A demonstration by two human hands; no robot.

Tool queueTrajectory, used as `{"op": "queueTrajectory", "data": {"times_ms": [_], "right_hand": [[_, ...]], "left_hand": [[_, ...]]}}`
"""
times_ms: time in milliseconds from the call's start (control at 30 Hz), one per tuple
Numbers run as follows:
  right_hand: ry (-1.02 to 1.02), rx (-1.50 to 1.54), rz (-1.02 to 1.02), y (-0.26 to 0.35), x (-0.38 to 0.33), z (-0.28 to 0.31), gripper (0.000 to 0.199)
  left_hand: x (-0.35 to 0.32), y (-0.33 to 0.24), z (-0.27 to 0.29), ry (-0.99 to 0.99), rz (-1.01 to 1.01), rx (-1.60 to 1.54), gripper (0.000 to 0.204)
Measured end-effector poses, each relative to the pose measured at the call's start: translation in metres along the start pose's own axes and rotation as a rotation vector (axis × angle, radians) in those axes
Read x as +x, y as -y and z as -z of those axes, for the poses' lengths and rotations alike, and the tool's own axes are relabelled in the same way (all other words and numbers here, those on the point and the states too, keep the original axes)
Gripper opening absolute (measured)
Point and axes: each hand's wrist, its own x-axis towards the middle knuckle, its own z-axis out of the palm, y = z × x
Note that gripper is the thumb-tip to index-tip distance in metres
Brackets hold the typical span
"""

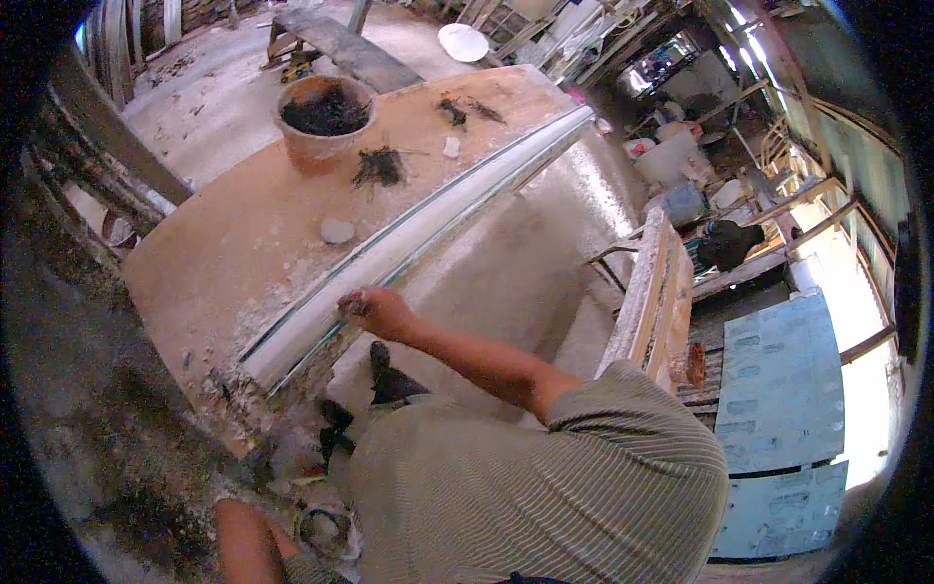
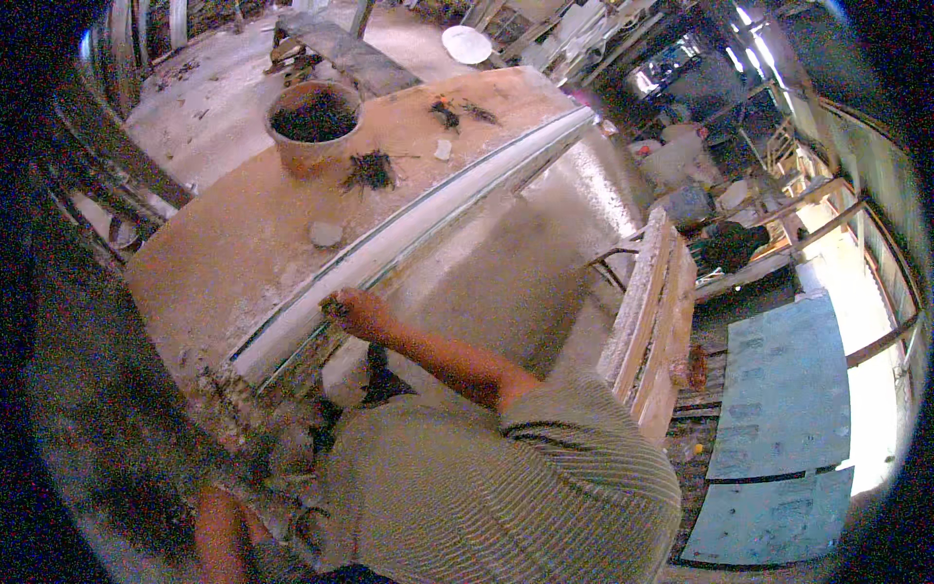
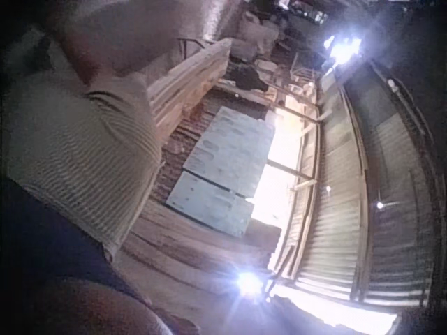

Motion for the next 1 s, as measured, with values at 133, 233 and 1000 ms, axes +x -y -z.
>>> {"op": "queueTrajectory", "data": {"times_ms": [133, 233, 1000], "right_hand": [[0.024, 0.012, 0.015, 0.006, 0.002, 0.007, 0.024], [-0.024, 0.136, 0.017, 0.015, -0.002, 0.004, 0.024], [-0.358, 0.079, -0.267, -0.037, -0.009, 0.054, 0.028]], "left_hand": [[-0.002, 0.001, 0.000, -0.005, 0.001, 0.031, 0.023], [-0.003, 0.000, -0.005, -0.014, 0.022, 0.022, 0.023], [-0.370, 0.113, 0.029, -0.167, 1.521, 1.418, 0.029]]}}
